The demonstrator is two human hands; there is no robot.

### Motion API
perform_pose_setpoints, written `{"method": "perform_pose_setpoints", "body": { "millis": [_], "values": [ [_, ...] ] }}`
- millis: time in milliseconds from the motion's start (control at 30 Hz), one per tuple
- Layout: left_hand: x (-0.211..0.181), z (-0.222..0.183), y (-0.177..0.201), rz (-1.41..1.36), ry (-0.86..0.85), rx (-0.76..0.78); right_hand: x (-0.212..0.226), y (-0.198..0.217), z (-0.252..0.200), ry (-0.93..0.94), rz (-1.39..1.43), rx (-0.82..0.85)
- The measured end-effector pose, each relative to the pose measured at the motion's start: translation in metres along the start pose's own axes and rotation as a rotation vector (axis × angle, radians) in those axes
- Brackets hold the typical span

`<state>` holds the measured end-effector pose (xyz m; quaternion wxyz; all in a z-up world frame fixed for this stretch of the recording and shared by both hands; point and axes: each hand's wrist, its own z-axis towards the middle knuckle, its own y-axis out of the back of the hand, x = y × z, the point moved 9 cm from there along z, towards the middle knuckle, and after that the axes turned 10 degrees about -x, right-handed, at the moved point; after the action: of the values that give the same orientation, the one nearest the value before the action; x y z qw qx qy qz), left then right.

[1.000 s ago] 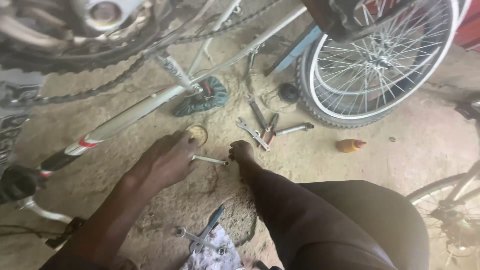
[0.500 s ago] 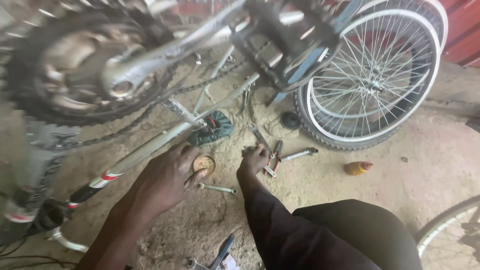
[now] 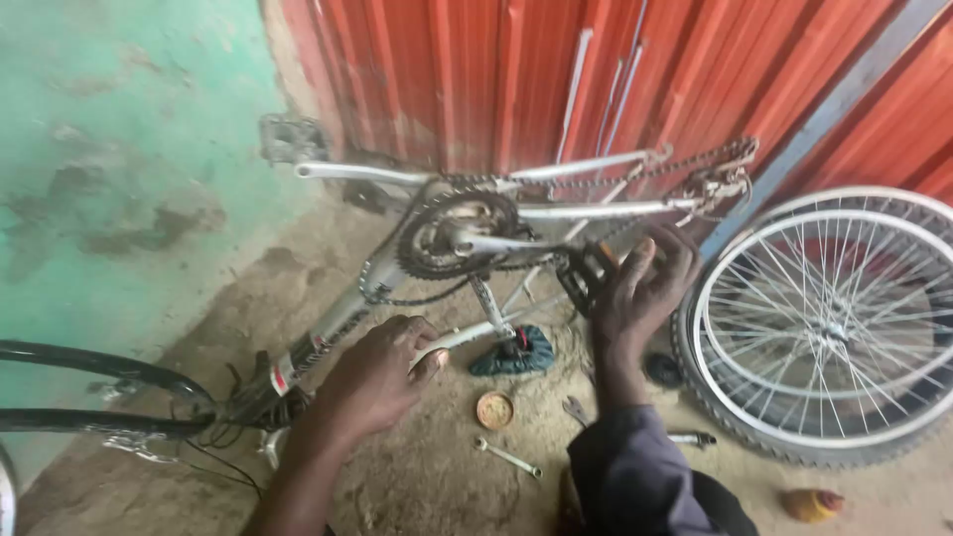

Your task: Repairing a bicycle crankset using a wrench and manual manipulation

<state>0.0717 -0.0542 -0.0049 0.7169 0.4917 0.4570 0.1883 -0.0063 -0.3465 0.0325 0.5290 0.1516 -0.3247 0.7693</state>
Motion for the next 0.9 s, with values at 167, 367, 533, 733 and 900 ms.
{"method": "perform_pose_setpoints", "body": {
  "millis": [167,367,533,733,900],
  "values": [
    [0.048,0.001,-0.02,-0.466,0.299,-0.484,0.008,-0.079,-0.048,-0.466,-0.534,1.069],
    [0.082,0.043,-0.015,-0.518,0.352,-0.732,-0.026,-0.101,-0.156,-0.482,-0.225,1.417],
    [0.088,0.062,-0.019,-0.542,0.307,-0.699,-0.023,-0.127,-0.191,-0.533,0.059,1.298],
    [0.09,0.06,-0.016,-0.603,0.382,-0.785,0.017,-0.127,-0.198,-0.711,0.249,1.238],
    [0.088,0.07,-0.044,-0.376,0.433,-0.584,0.015,-0.134,-0.2,-0.81,0.347,1.192]
  ]
}}
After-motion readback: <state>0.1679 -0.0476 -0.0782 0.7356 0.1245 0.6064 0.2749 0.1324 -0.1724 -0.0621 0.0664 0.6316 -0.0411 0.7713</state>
